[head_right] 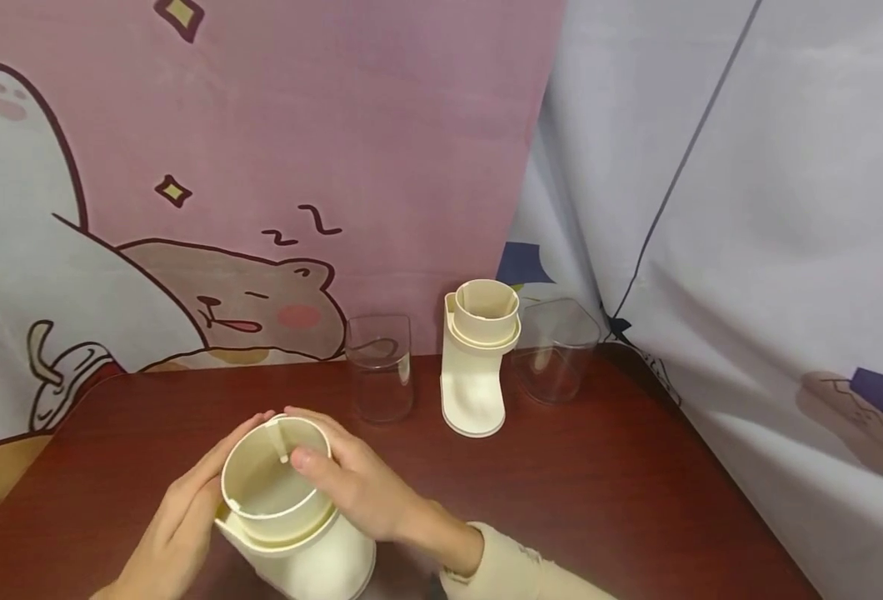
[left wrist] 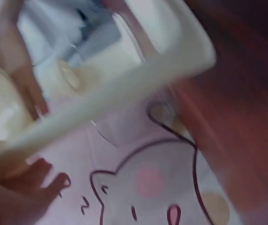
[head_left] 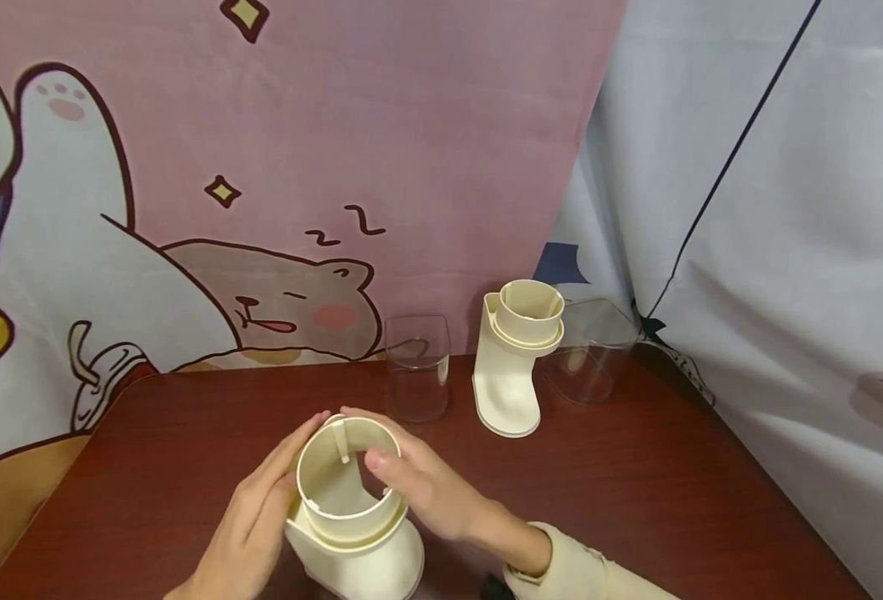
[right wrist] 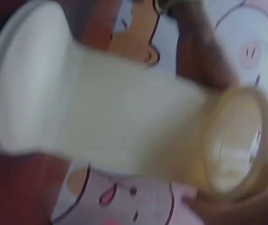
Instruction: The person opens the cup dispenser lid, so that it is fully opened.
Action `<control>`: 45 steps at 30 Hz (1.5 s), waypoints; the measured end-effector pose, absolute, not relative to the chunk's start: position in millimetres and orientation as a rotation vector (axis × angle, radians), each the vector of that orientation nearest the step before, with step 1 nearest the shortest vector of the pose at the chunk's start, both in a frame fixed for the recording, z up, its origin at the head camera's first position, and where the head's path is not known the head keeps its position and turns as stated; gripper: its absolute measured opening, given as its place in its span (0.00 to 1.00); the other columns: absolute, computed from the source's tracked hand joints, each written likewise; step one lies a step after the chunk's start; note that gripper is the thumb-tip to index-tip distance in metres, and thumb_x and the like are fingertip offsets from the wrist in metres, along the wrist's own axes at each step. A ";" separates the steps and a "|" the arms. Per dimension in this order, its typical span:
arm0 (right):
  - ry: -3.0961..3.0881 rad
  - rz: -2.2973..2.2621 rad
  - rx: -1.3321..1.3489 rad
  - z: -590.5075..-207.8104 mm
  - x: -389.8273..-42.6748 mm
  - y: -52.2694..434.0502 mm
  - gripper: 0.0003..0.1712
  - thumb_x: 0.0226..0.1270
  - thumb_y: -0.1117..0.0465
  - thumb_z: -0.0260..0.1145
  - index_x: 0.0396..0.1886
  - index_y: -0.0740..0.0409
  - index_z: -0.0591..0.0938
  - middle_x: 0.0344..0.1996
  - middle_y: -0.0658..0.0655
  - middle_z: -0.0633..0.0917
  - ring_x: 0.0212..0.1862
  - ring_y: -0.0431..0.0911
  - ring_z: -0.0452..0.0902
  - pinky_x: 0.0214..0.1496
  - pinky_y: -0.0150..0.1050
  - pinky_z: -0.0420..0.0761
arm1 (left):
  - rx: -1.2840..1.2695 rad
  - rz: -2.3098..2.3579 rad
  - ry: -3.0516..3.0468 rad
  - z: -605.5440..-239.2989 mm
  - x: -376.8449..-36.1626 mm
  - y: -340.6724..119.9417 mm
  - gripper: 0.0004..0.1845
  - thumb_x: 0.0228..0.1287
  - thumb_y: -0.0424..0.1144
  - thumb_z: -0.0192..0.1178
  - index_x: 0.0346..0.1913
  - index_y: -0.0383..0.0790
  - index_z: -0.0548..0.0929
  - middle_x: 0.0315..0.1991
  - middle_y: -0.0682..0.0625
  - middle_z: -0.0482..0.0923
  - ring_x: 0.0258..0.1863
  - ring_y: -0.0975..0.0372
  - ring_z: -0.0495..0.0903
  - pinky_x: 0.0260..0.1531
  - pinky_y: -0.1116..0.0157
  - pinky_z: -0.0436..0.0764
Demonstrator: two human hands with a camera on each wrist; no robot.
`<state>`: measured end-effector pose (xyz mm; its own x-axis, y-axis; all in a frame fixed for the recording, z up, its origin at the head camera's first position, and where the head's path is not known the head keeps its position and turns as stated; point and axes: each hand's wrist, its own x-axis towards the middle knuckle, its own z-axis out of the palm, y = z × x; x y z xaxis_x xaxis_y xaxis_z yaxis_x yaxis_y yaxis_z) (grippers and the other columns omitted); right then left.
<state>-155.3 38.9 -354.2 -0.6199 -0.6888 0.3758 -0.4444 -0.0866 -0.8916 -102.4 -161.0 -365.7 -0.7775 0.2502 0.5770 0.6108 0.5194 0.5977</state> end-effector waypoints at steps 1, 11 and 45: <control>2.016 -1.802 -1.240 -354.8 -151.1 38.0 0.27 0.70 0.51 0.42 0.67 0.53 0.59 0.66 0.49 0.60 0.68 0.43 0.53 0.68 0.35 0.53 | -0.752 -1.136 -2.358 -364.7 -105.8 -164.8 0.28 0.62 0.23 0.40 0.66 0.42 0.60 0.65 0.49 0.61 0.64 0.59 0.61 0.61 0.79 0.54; 2.195 -1.909 -1.112 -355.0 -132.3 35.3 0.29 0.70 0.57 0.45 0.69 0.50 0.52 0.68 0.47 0.54 0.69 0.45 0.47 0.69 0.36 0.50 | -0.939 -1.178 -2.333 -360.5 -119.7 -174.8 0.26 0.62 0.23 0.39 0.65 0.39 0.62 0.66 0.46 0.59 0.65 0.56 0.57 0.62 0.78 0.52; 2.244 -2.026 -1.017 -359.8 -141.0 0.6 0.34 0.67 0.48 0.46 0.70 0.45 0.47 0.69 0.45 0.47 0.70 0.43 0.41 0.68 0.51 0.47 | -0.500 -1.807 -2.155 -354.1 -105.6 -150.6 0.29 0.65 0.40 0.31 0.70 0.52 0.44 0.71 0.51 0.41 0.70 0.60 0.38 0.60 0.67 0.46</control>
